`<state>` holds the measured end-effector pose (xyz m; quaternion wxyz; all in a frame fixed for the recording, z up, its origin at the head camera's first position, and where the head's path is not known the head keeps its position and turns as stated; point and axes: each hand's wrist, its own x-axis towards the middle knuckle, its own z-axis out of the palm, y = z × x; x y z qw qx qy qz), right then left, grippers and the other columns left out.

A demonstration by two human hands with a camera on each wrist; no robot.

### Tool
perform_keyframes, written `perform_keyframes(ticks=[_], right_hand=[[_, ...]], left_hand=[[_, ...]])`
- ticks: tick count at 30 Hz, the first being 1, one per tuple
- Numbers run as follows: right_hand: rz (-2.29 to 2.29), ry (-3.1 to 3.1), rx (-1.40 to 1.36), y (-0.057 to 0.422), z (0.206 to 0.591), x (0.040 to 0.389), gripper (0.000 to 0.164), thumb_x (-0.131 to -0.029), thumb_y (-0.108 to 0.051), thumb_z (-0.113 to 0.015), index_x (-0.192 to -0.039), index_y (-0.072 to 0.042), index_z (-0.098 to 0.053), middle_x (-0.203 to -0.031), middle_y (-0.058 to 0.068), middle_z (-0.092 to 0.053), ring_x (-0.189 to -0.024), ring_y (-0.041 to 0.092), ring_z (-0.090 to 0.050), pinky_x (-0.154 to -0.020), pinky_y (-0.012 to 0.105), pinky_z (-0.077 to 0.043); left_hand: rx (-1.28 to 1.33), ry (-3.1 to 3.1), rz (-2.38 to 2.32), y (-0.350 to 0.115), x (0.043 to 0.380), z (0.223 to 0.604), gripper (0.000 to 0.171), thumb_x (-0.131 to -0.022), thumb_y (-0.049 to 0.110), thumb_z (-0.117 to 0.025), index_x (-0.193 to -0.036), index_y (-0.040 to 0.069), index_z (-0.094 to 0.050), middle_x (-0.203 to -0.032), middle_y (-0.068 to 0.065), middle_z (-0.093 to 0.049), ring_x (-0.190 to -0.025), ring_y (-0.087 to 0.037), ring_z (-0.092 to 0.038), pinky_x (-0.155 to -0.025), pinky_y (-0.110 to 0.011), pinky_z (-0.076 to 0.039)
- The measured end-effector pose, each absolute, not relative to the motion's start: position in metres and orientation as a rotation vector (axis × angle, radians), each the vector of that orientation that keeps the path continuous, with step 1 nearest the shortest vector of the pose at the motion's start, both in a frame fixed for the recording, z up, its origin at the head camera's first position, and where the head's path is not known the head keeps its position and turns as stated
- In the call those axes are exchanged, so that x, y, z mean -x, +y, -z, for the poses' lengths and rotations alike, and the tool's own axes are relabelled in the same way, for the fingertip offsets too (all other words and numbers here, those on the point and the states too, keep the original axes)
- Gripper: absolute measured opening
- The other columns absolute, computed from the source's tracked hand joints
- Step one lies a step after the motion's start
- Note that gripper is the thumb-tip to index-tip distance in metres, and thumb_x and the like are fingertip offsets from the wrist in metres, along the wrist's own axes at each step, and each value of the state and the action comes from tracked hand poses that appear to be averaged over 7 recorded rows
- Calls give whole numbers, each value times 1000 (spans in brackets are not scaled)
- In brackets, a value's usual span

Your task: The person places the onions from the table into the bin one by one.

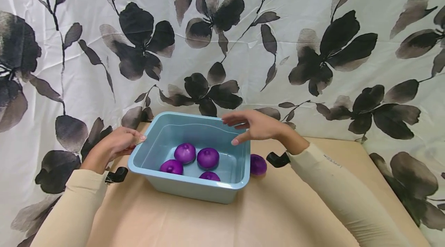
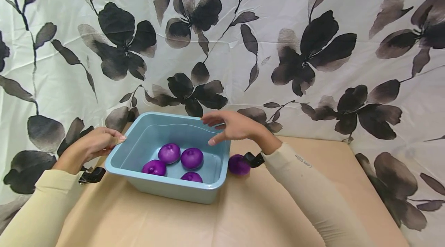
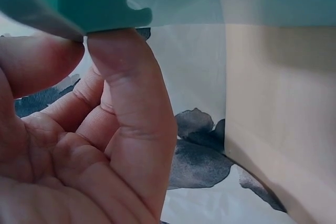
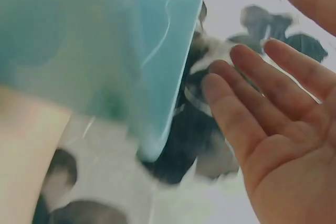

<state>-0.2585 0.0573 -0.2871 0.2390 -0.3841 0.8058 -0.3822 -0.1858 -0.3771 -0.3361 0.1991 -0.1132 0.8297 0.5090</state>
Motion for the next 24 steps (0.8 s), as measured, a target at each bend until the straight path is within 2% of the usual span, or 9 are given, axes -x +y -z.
perform_keyframes(ticks=[4,11,19,24], right_hand=[[1190,2306,993,90,302,258,76,-84,-13,-87,-150,-5,-50,-152,19,-57,-140,40,-56,-114,52,-46],[1380,2423,824,134,351,253,70,-86,-8,-84,-147,1,-52,-149,23,-57,-141,46,-53,-114,53,-44],[1454,2379,588,152,433,242,75,-84,-8,-86,-147,9,-48,-150,31,-52,-143,50,-48,-116,55,-42],[1484,2336,506,152,461,235,79,-82,-8,-87,-148,8,-47,-150,30,-53,-143,51,-48,-116,57,-42]], left_hand=[[327,2327,-1410,-381,184,335,32,-103,18,-62,-121,-9,-63,-73,5,-58,-72,-8,-60,-69,-26,-58],[346,2359,-1373,-381,182,333,29,-103,17,-62,-118,-7,-66,-75,2,-57,-72,-10,-60,-67,-26,-58],[332,2362,-1374,-377,183,335,25,-103,17,-60,-114,-5,-67,-72,3,-54,-72,-10,-58,-67,-27,-57],[326,2364,-1373,-372,185,335,25,-102,18,-61,-113,-4,-67,-73,3,-54,-73,-11,-59,-68,-27,-57]])
